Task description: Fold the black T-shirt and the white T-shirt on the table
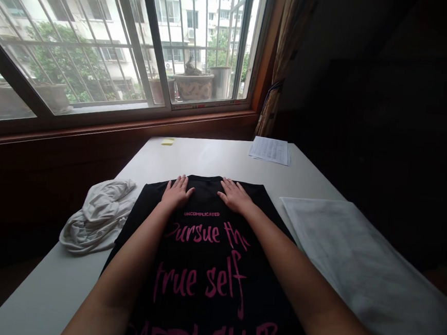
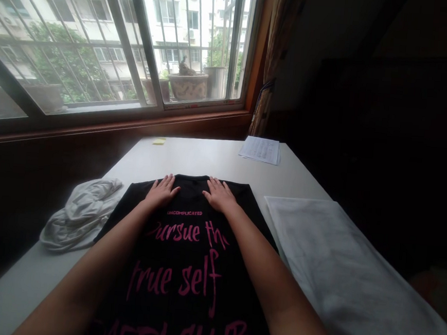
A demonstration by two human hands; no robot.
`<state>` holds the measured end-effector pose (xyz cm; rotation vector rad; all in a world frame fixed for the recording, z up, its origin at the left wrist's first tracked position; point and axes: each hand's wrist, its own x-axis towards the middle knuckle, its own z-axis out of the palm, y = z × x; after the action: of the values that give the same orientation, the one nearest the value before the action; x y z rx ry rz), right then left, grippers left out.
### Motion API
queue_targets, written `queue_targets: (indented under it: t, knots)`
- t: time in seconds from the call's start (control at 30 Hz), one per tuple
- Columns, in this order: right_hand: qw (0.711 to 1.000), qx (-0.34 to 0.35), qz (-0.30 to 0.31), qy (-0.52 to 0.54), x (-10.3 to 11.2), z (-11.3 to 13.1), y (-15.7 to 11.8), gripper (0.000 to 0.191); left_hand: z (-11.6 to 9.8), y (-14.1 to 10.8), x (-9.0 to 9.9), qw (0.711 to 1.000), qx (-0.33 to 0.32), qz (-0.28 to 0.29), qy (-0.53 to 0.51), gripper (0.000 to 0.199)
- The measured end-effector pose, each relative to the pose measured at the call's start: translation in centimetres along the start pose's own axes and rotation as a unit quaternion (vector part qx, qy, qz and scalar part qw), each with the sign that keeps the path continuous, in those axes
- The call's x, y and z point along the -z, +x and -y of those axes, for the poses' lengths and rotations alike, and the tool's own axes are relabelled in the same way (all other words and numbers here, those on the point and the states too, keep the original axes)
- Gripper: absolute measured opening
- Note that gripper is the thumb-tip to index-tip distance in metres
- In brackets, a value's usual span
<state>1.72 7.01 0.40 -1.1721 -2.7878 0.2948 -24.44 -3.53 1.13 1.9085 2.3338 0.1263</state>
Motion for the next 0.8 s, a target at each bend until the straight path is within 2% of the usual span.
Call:
queue_targets:
  t: [0.5, 0.8]
  knots:
    - [1.000, -0.003, -0.001, -0.007, 0.01, -0.08, -0.08, 0.076, -0.01, 0.68, -0.06, 1.000, 0.012, -0.007, 0.012, 0.077]
    - [0.999, 0.002, -0.039, -0.017, -0.16, 0.04, -0.36, 0.071, -0.04, 0.55, -0.16, 1.000, 0.014, -0.014, 0.014, 0.075]
